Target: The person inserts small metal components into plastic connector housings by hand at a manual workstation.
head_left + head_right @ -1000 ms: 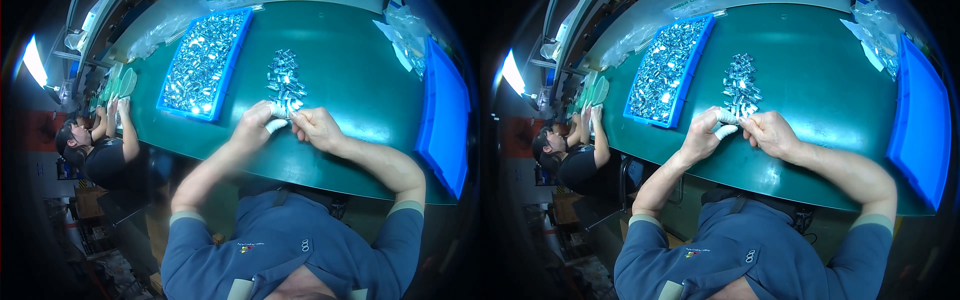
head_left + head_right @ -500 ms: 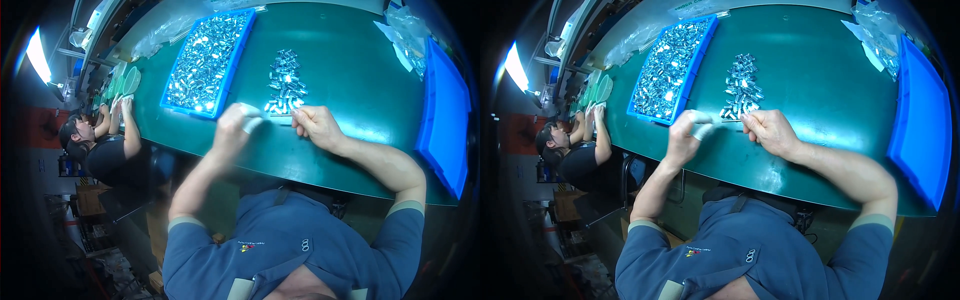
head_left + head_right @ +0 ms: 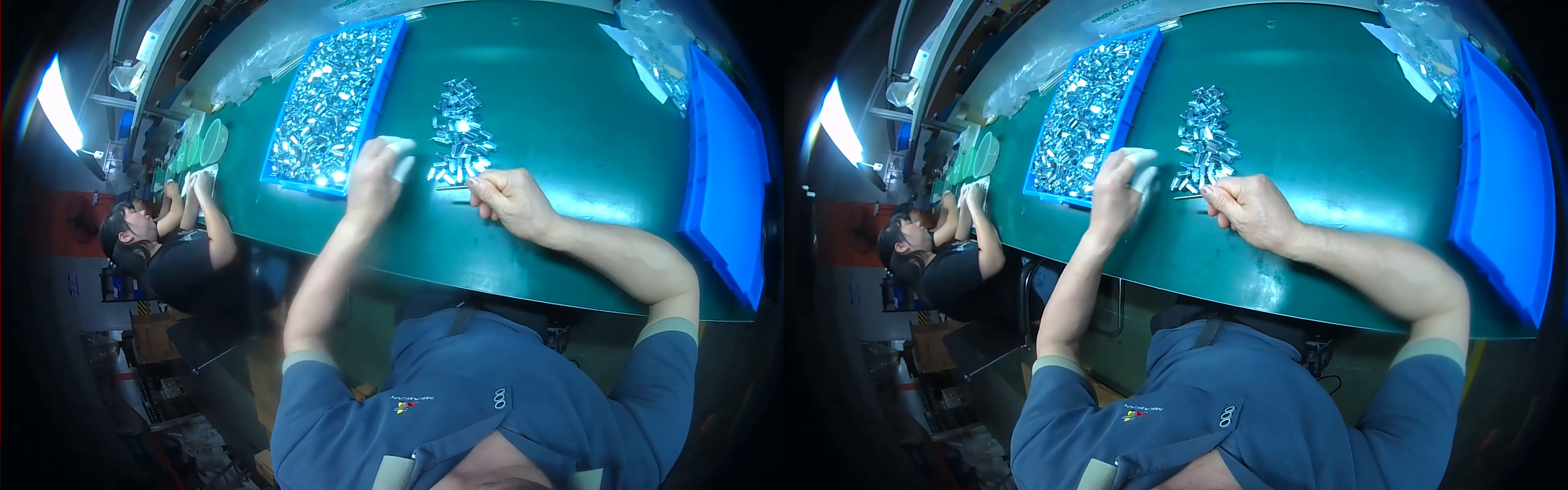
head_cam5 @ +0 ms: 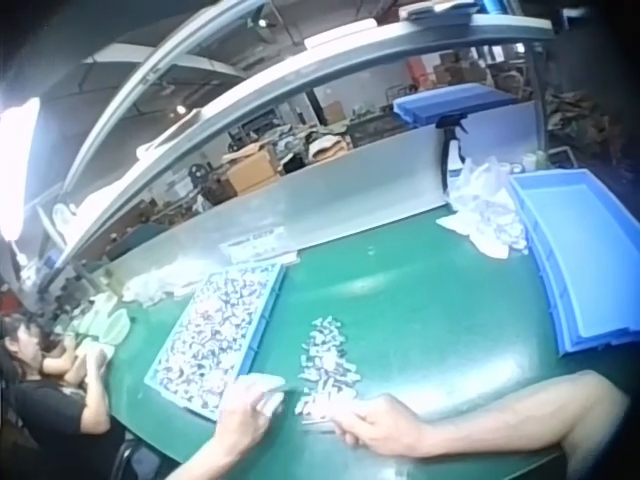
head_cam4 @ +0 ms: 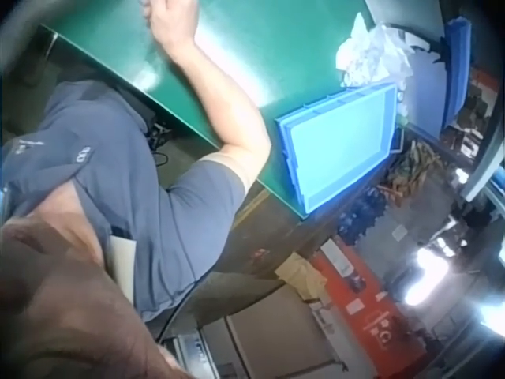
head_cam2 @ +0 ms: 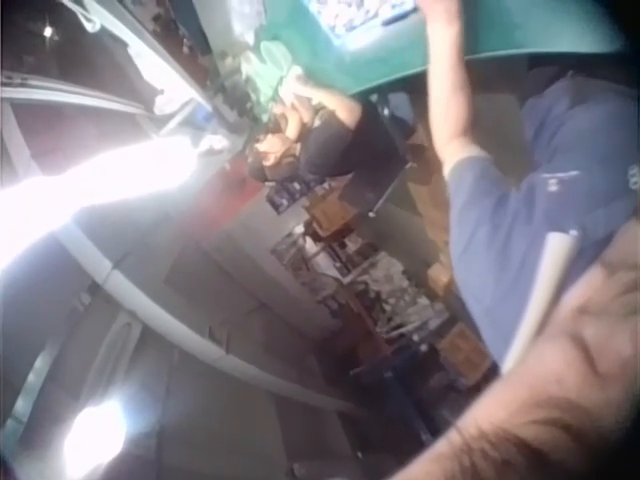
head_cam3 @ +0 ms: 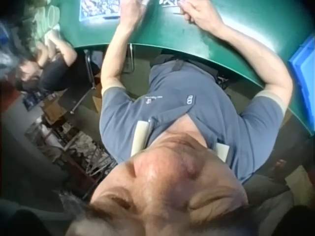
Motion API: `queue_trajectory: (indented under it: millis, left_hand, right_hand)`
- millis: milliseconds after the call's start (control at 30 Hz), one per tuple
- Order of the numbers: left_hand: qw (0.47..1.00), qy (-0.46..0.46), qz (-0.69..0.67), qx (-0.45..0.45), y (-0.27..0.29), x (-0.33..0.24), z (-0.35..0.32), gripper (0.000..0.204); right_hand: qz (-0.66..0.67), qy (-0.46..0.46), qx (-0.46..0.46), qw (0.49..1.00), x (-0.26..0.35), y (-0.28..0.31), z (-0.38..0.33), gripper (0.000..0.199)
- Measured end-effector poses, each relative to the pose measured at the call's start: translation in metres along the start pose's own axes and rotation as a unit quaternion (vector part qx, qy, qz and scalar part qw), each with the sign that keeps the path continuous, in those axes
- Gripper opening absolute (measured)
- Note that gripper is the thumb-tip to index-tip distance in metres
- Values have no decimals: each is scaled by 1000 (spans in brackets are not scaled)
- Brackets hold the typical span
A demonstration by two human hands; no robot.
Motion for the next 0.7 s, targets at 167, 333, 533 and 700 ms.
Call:
queue_trajectory:
  millis: [167, 333, 533, 700]
  left_hand:
    - [995, -33, 5, 90, -28, -9, 24, 33]
    - [997, -15, -30, 64, -26, 3, 17, 20]
    - [987, 38, -137, 78, -5, -25, -7, 18]
    - [988, -12, -140, 69, -3, -37, -4, 20]
  right_hand:
    - [11, -4, -2, 1000, 1, -1, 0, 41]
    - [17, -7, -5, 1000, 4, 2, 2, 37]
    - [34, 8, -56, 998, -2, 3, 3, 29]
    - [6, 10, -54, 998, -3, 2, 3, 32]
Point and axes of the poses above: each hand's wrist, its own z-axis towards the middle knuckle, its own y-axis out of the back of the hand, x = y × z, the point moved 1 cm from there along z, towards the middle knuckle, and after that the axes turned 7 degrees about y, right-handed, at the moved point
